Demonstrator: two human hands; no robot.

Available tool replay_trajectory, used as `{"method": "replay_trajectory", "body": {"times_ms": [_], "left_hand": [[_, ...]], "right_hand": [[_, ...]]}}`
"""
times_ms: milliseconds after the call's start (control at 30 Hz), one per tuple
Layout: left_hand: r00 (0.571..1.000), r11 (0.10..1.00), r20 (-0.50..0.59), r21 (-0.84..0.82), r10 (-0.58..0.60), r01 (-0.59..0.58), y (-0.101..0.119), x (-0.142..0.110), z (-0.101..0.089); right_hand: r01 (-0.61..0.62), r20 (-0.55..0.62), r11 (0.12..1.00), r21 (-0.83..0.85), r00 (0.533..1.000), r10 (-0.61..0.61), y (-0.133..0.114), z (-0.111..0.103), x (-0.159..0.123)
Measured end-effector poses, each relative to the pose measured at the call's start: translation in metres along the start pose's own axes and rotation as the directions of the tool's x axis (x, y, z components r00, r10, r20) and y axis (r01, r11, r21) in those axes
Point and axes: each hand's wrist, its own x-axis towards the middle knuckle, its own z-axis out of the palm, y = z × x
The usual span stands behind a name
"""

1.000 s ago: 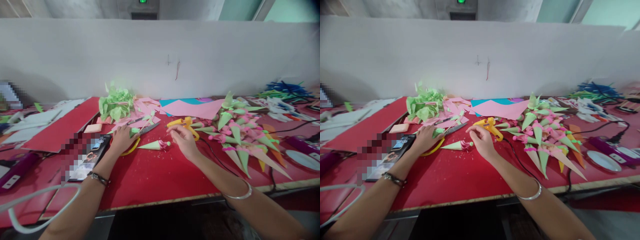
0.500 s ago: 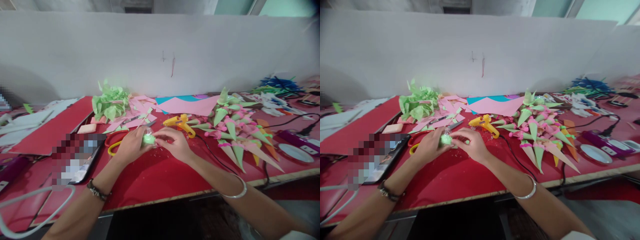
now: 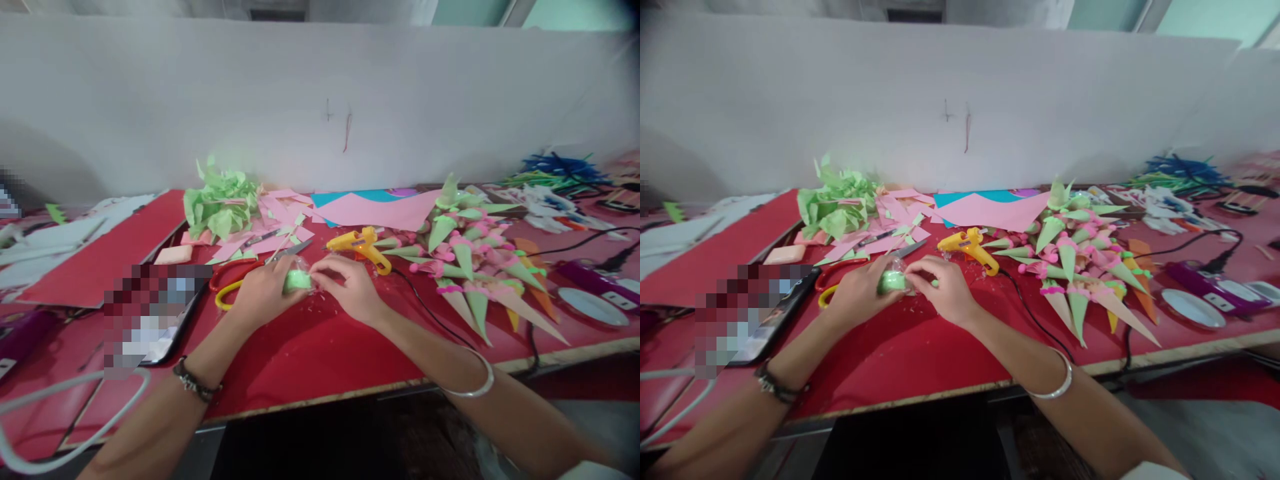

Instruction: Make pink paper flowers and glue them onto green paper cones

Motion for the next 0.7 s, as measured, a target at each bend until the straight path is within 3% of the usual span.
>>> {"method": "replay_trajectory", "body": {"times_ms": [100, 200, 333, 433, 567, 700], "left_hand": [[0.996, 0.996, -0.010, 0.021, -0.086, 0.087, -0.003, 0.002, -0.001], [0.972, 0.971, -0.050, 0.053, -0.229, 0.231, -0.016, 0.004, -0.001], [0.947, 0.953, -0.212, 0.130, -0.242, 0.273, -0.036, 0.005, 0.007], [0.962, 0.979, -0.243, 0.127, -0.126, 0.160, -0.037, 0.004, 0.013], [0.987, 0.992, -0.104, -0.004, 0.125, -0.126, -0.018, 0.002, 0.016], [0.975, 0.968, -0.001, -0.121, 0.222, -0.221, -0.004, 0.002, 0.019]], "right_hand": [[-0.150, -0.043, 0.954, 0.258, 0.985, 0.166, 0.002, 0.000, 0.002], [-0.168, -0.113, 0.843, 0.511, 0.959, 0.259, 0.007, -0.001, 0.005], [-0.189, -0.091, 0.761, 0.620, 0.947, 0.309, 0.013, -0.003, 0.007], [-0.217, -0.057, 0.768, 0.603, 0.948, 0.313, 0.014, -0.003, 0.006], [-0.221, -0.040, 0.787, 0.576, 0.954, 0.297, 0.012, -0.002, 0.004], [-0.223, -0.009, 0.800, 0.557, 0.961, 0.275, 0.008, -0.002, 0.003]]}}
